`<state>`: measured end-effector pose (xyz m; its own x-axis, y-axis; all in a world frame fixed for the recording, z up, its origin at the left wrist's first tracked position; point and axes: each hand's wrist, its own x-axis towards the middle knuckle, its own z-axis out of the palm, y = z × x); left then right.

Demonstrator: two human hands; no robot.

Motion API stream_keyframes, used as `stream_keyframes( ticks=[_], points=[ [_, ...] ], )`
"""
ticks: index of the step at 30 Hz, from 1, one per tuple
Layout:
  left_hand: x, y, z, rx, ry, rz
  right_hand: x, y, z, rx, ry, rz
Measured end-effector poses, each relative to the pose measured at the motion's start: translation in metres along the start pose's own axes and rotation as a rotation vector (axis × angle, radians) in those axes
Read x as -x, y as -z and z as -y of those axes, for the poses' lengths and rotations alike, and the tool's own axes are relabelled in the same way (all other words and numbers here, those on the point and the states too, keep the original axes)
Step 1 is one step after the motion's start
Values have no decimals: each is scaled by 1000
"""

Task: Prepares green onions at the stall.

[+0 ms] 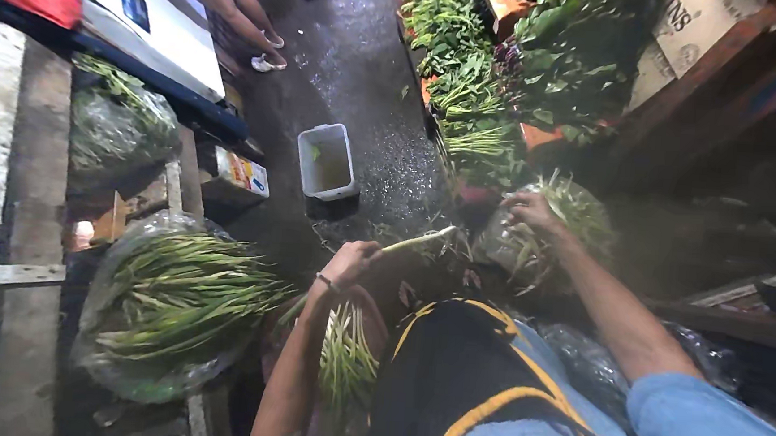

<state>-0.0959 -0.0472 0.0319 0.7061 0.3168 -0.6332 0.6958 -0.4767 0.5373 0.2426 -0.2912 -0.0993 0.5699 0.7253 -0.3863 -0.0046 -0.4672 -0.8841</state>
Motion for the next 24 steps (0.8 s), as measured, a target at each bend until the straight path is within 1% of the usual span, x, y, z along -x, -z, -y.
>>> stream_keyframes(
  ticks=[1, 3, 5, 6, 9, 11, 13, 16, 19, 20, 23, 24],
  points=[
    [-4, -3, -1, 9, -9, -24, 8, -7, 11, -27, -15, 5],
    [-11, -7, -10, -53, -9, -46, 15, -26, 25, -13, 29, 24],
    [-13, -13, -24, -205, 2, -44, 17, -45, 29, 81, 159, 99],
    [-12, -16, -31, -287, -24, -62, 16, -53, 30, 141, 238, 141],
    [-12, -19, -47, -490, -180, -65, 9, -77, 27, 269, 451, 288],
    [-15, -16, -54, -631, -261, -69, 10, -89, 34, 330, 508, 414],
    [-16, -10, -58, -756, -329, -119, 12, -96, 36, 367, 647, 429],
    [-16, -4, -59, -868, -454, -241, 15, -98, 40, 371, 742, 402],
    [-17, -4, -62, -934, -562, -345, 16, -96, 44, 321, 764, 364],
    [-16, -6, -65, -945, -563, -348, 18, -98, 45, 327, 744, 342],
    [-14, -18, -80, -921, -465, -300, 21, -108, 44, 385, 648, 285],
    [-15, -24, -83, -924, -462, -326, 20, -114, 42, 395, 620, 256]
  ],
)
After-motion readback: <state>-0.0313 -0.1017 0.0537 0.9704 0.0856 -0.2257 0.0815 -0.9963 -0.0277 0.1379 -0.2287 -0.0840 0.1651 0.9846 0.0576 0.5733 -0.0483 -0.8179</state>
